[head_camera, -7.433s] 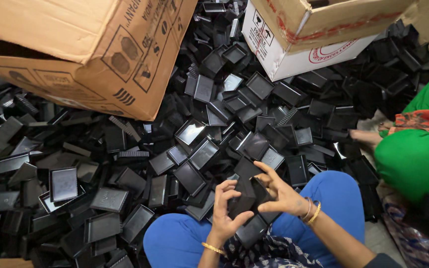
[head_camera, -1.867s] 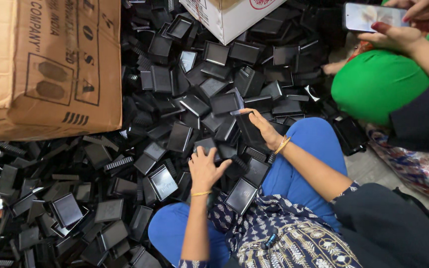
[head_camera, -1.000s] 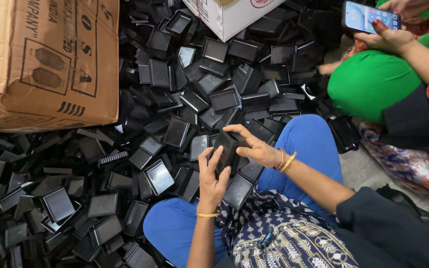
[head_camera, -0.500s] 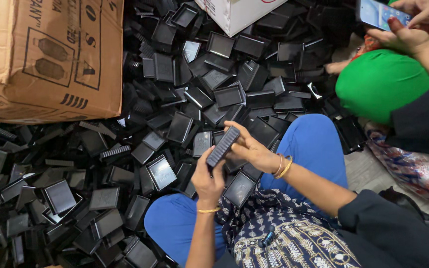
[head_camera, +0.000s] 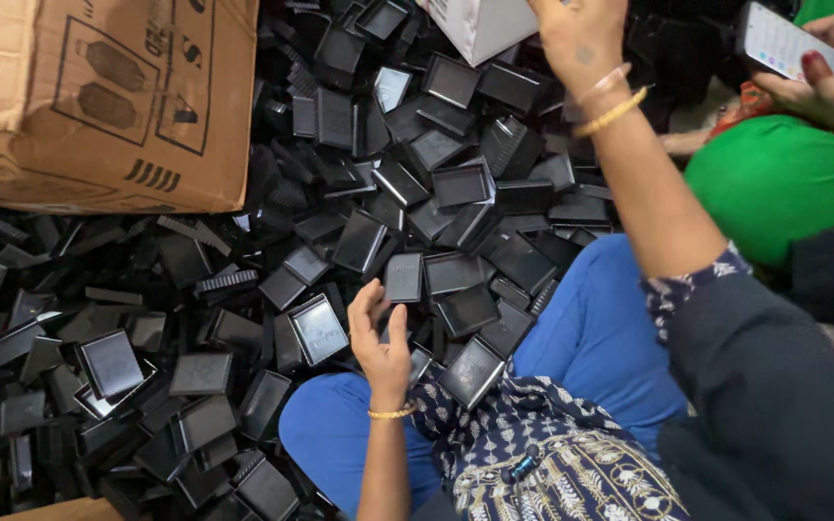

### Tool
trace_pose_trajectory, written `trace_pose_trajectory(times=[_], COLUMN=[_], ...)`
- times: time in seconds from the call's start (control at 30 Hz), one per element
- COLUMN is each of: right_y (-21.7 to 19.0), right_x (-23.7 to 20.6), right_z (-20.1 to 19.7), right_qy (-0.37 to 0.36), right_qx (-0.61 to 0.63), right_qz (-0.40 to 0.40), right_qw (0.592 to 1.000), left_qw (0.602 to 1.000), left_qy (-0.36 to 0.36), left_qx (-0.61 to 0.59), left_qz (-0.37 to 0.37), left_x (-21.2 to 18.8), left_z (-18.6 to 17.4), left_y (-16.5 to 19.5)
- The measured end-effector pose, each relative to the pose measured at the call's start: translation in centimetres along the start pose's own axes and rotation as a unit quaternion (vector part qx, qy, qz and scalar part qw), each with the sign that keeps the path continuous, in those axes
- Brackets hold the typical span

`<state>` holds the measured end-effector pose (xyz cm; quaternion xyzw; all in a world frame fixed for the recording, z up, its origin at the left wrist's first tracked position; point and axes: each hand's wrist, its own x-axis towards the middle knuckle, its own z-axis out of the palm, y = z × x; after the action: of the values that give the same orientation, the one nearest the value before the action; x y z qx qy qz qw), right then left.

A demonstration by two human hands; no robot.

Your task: The person sits on the floor surrounded by a large pile of black plastic components. They repeatedly pick up individual pieces, open and close them, and place them back into the pile. The person continues this repetitive handling of the components throughout the clip.

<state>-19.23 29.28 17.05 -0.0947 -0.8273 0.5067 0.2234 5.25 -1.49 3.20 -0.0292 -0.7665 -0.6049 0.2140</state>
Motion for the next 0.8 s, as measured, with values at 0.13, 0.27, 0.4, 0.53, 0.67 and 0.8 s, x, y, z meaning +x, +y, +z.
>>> trace_pose_trajectory(times=[0.13,0.27,0.4,0.53,0.67,0.8], right_y=[9.0,17.9,20.4,19.5,16.4,14.0], right_x=[-1.6,-7.8,-9.7,-10.2,-12.0,-14.4], right_z=[5.4,11.5,13.5,12.2,9.4,7.0], right_qy=[-0.099,-0.255,-0.273,-0.23,-0.143,-0.111], right_qx=[-0.103,-0.238,-0.341,-0.27,-0.129,-0.049], right_qz=[-0.382,-0.384,-0.285,-0.307,-0.282,-0.194], right_qw=[0.913,0.855,0.854,0.883,0.94,0.973], left_qw=[0.997,0.985,0.945,0.929,0.925,0.879], left_qy=[0.01,0.015,-0.017,-0.033,-0.072,-0.114], left_qx=[0.069,0.169,0.308,0.355,0.352,0.451], left_qz=[-0.02,0.029,0.106,0.097,0.126,0.106], left_x=[0.5,4.5,9.6,12.7,15.0,16.5], left_z=[-0.7,-0.5,0.2,2.5,6.8,12.3], left_y=[-2.3,-6.5,-10.3,-13.1,-14.4,-13.8])
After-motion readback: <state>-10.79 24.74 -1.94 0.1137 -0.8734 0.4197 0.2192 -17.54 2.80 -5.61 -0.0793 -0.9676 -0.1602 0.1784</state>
